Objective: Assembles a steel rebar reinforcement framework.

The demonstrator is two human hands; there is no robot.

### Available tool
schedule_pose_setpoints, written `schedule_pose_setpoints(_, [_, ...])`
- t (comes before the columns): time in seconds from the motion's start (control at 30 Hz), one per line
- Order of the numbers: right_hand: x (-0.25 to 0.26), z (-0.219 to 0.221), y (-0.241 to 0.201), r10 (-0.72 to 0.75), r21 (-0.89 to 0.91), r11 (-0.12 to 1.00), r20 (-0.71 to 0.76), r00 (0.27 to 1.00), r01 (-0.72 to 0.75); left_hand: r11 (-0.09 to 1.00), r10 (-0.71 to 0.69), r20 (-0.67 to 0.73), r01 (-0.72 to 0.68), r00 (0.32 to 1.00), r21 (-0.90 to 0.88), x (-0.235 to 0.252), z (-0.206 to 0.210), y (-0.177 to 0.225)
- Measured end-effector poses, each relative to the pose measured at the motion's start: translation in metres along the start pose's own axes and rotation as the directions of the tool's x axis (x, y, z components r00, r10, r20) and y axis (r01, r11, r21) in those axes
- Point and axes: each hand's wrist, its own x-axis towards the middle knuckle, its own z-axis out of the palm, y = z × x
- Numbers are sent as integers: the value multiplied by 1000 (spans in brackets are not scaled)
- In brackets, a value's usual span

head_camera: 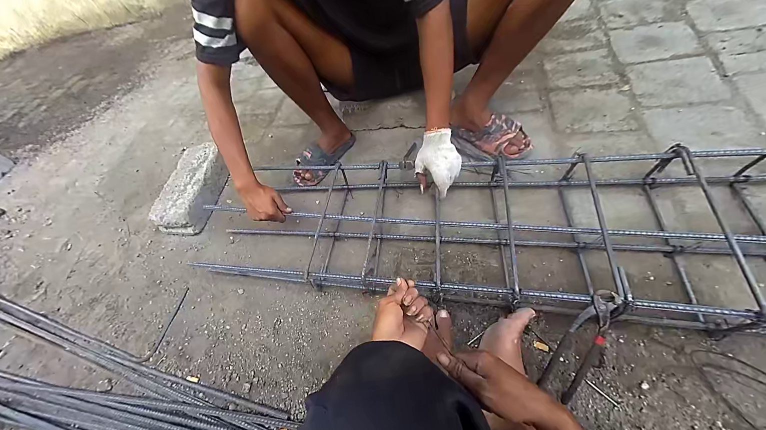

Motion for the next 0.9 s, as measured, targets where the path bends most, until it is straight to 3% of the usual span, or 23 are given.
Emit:
schedule_pose_setpoints(0.07, [-6, -8, 8, -52, 253, 967, 145, 988, 14, 994, -44, -63, 37, 997, -99, 8, -4, -4])
schedule_pose_setpoints(0.17, [-12, -9, 13, -133, 479, 878, 264, 955, -11, 982, -14, 134, 39, 991, -186, 3, -6, -8])
schedule_pose_setpoints(0.3, [-10, 14, 11, -78, 603, 789, 286, 955, -117, 993, 52, 296, -17, 954, -120, 0, -27, -1])
schedule_pose_setpoints(0.4, [-6, 26, 22, -4, 488, 867, 209, 978, -101, 965, 111, 303, -175, 947, 194, -4, -50, 7])
schedule_pose_setpoints(0.5, [-8, 26, 34, 51, 407, 909, 95, 994, -86, 766, 210, 232, -308, 950, 564, -7, -71, 22])
schedule_pose_setpoints(0.57, [-11, 20, 39, 75, 373, 925, -7, 997, -67, 658, 234, 150, -270, 961, 703, -4, -82, 31])
schedule_pose_setpoints(0.67, [-2, 10, 38, 59, 213, 977, -139, 989, -28, 636, 150, 101, -174, 983, 752, 3, -86, 35])
schedule_pose_setpoints(0.77, [13, 12, 28, 79, 64, 995, -38, 996, -77, 737, -5, 168, -110, 986, 667, 7, -82, 24])
schedule_pose_setpoints(0.9, [35, 33, 32, 108, 168, 978, 87, 990, -121, 880, 37, 219, -136, 975, 455, 11, -89, 25])
